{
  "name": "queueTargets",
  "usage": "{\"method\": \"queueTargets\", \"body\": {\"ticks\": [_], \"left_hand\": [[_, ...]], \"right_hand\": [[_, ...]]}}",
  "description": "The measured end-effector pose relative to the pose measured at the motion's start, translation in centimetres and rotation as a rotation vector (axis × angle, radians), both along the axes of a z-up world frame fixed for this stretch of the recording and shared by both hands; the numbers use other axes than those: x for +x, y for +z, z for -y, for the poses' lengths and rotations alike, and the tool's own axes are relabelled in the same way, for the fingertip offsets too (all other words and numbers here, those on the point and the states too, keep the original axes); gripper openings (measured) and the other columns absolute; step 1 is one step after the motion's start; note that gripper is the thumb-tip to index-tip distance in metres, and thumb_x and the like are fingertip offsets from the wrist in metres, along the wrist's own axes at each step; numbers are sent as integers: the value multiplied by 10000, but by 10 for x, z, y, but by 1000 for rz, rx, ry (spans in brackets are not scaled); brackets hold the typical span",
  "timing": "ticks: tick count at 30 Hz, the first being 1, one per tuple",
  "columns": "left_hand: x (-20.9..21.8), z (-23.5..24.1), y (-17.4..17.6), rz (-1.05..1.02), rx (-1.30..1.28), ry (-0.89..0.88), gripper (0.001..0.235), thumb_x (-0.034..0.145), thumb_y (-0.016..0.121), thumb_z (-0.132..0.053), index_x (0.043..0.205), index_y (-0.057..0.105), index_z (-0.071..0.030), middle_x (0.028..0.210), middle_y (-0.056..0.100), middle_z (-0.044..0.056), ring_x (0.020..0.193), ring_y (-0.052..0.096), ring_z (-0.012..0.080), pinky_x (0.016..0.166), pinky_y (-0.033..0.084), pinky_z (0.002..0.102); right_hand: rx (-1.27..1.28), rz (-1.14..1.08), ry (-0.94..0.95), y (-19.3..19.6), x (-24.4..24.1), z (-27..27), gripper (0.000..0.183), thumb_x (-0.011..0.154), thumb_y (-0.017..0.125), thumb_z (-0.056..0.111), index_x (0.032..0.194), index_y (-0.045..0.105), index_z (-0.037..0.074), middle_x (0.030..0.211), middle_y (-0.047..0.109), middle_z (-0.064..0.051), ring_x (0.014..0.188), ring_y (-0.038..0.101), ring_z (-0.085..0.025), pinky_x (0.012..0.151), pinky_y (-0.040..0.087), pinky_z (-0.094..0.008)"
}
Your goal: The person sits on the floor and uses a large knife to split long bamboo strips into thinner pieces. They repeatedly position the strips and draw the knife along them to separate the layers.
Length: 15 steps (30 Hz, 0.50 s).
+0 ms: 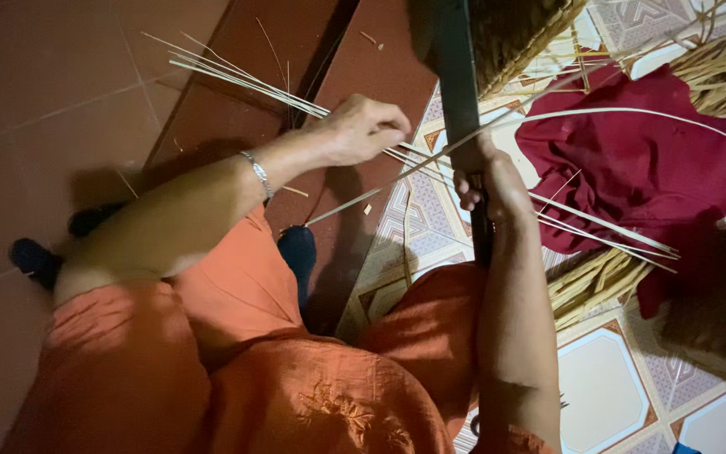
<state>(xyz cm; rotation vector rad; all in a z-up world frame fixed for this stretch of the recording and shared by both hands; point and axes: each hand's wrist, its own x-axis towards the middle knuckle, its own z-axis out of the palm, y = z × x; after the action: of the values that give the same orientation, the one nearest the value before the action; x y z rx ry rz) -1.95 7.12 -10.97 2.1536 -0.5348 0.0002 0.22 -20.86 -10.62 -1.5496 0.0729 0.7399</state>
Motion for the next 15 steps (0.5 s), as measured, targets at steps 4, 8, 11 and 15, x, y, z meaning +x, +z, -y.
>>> {"method": "queueTargets", "body": {"ticks": [4,8,11,15], "left_hand": [[3,31,14,151,-48,-44,203,982,650,-188,1108,712,-41,938,763,119,827,755,226,757,592,364],[7,52,22,78,-109,-24,349,927,678,-206,1218,591,-35,840,658,114,707,694,244,654,582,384],[21,65,15,278,-137,-11,525,897,768,-231,1275,518,33,839,591,135,756,645,266,652,546,406],[38,84,-12,308,-98,56,292,1005,686,-272,1084,613,-1,1005,613,136,833,655,247,672,571,350]], "right_hand": [[-37,-48,-48,-12,3,-7,623,1048,335,630,953,590,69,541,479,-51,358,343,-139,342,325,-315],[-83,-21,-30,-36,2,-14,603,1021,352,638,862,581,104,546,503,-57,359,377,-145,337,334,-320],[-66,-10,-21,-62,4,-28,555,1015,418,612,827,550,107,565,516,-63,370,408,-156,337,338,-329],[-13,-2,-57,-73,4,-35,596,1011,423,642,814,546,92,574,527,-66,376,411,-155,333,332,-327]]}}
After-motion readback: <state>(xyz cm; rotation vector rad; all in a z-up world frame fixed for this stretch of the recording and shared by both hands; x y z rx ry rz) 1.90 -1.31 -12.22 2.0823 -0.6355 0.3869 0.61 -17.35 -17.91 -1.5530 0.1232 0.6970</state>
